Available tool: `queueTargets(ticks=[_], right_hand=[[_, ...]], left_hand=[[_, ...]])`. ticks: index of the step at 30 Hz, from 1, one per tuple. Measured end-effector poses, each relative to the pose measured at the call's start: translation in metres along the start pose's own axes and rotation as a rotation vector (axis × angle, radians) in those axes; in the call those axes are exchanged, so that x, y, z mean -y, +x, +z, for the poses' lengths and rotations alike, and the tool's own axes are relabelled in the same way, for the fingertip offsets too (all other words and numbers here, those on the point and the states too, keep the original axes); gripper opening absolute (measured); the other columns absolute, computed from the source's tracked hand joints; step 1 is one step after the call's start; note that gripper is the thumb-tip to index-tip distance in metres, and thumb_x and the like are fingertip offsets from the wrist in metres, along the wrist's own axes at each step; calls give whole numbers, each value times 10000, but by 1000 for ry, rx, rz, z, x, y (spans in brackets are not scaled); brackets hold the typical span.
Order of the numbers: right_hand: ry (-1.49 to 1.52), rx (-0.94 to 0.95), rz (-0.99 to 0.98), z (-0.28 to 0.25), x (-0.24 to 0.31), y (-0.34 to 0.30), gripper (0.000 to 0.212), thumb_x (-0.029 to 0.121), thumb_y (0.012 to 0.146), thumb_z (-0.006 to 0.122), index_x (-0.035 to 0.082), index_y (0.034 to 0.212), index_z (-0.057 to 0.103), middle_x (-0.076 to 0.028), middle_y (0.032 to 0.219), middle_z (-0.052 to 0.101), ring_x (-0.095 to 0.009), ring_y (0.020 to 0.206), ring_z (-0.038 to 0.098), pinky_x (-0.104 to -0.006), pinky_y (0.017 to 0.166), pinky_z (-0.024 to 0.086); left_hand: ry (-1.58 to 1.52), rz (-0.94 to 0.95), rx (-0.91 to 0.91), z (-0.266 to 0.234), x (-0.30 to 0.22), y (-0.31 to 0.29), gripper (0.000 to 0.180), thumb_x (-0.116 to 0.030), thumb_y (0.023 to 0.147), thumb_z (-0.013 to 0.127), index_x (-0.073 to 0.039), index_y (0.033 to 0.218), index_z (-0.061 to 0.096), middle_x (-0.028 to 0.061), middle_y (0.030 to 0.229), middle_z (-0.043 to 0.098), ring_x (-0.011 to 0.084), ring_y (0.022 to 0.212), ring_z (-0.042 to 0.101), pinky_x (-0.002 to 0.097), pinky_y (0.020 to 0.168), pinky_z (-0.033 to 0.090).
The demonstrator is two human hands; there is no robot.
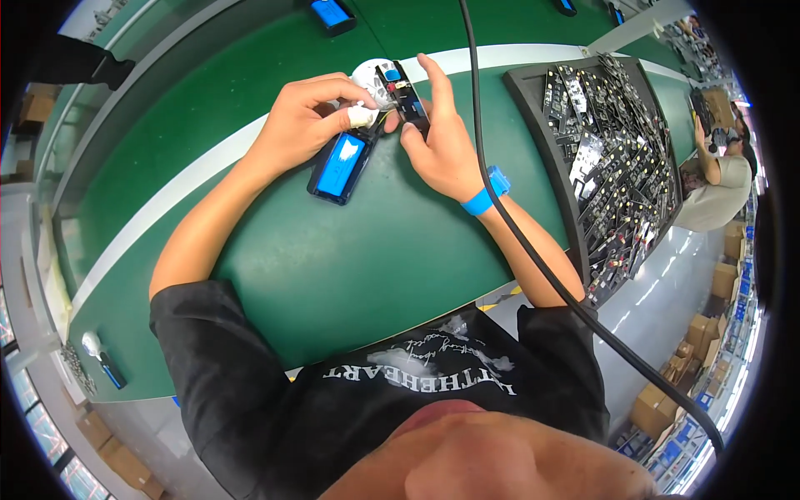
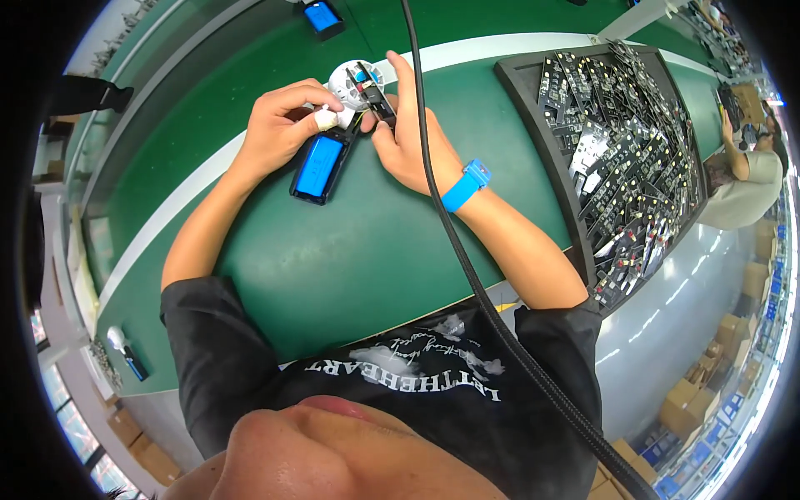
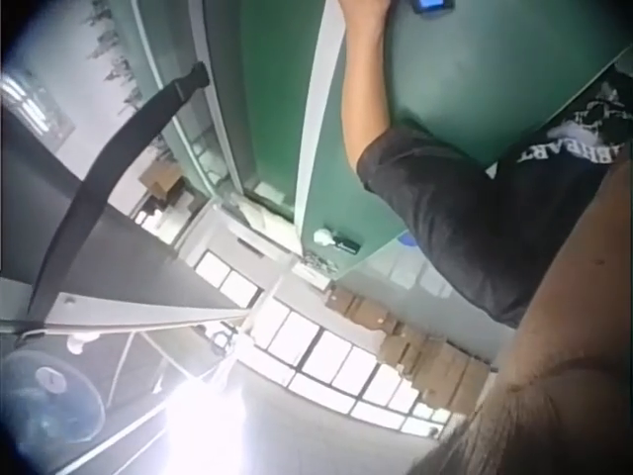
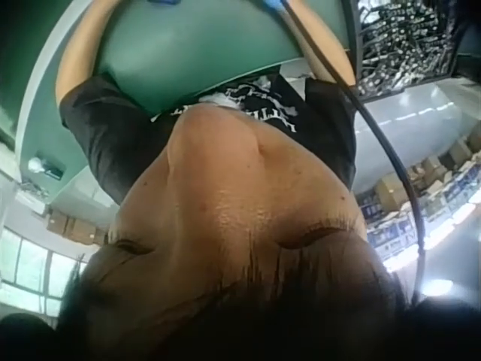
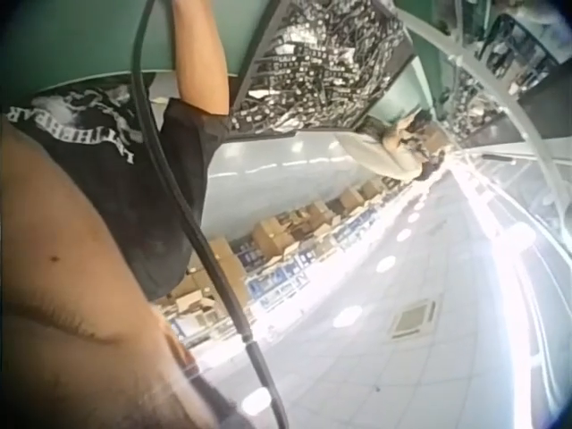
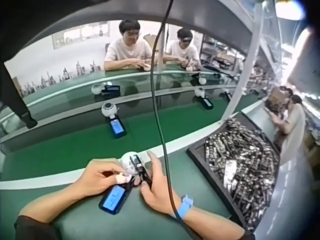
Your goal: Assembling small electronic components into plastic housings on a factory production line.
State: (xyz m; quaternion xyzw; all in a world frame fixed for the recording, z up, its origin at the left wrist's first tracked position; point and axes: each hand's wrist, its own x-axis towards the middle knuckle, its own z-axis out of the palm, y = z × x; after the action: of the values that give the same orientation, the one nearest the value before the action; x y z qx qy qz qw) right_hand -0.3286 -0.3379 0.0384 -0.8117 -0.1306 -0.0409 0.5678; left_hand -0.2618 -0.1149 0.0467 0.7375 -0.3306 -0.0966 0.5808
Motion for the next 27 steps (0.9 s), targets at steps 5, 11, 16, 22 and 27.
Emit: queueTargets(ticks=[5,11,16,22,27], right_hand=[[-127,-3,-167,1,2,-3,628,-54,935,453,33,1548,345,-154,1065,634,-243,895,631,-335,866,508],[-249,-18,-221,-2,18,-13,577,-1,958,463,40,1533,423,-170,1072,609,-277,900,608,-348,890,489],[-214,-3,-210,-5,21,-16,590,5,957,487,51,1542,424,-149,1021,593,-261,866,577,-338,864,486],[-279,59,-195,1,35,-21,585,8,950,533,47,1528,448,-119,895,530,-231,745,520,-342,728,474],[-326,46,-208,2,35,-23,577,9,943,558,44,1512,472,-113,856,500,-226,694,497,-361,665,457]], left_hand=[[253,234,-66,3,2,-3,205,18,872,695,-7,1069,742,91,960,704,194,863,675,310,722,534],[425,342,-178,15,-9,-3,231,20,812,718,-22,1037,748,105,910,711,263,825,672,347,736,545],[437,409,-249,19,-7,-5,248,-18,745,759,-50,991,754,66,899,728,248,805,668,349,709,551],[786,481,-318,18,-19,-11,184,-90,715,781,-119,894,750,-9,834,710,188,745,639,310,620,526],[977,580,-388,21,-24,-10,129,-144,711,785,-155,824,724,-49,789,672,157,702,609,288,575,498]])
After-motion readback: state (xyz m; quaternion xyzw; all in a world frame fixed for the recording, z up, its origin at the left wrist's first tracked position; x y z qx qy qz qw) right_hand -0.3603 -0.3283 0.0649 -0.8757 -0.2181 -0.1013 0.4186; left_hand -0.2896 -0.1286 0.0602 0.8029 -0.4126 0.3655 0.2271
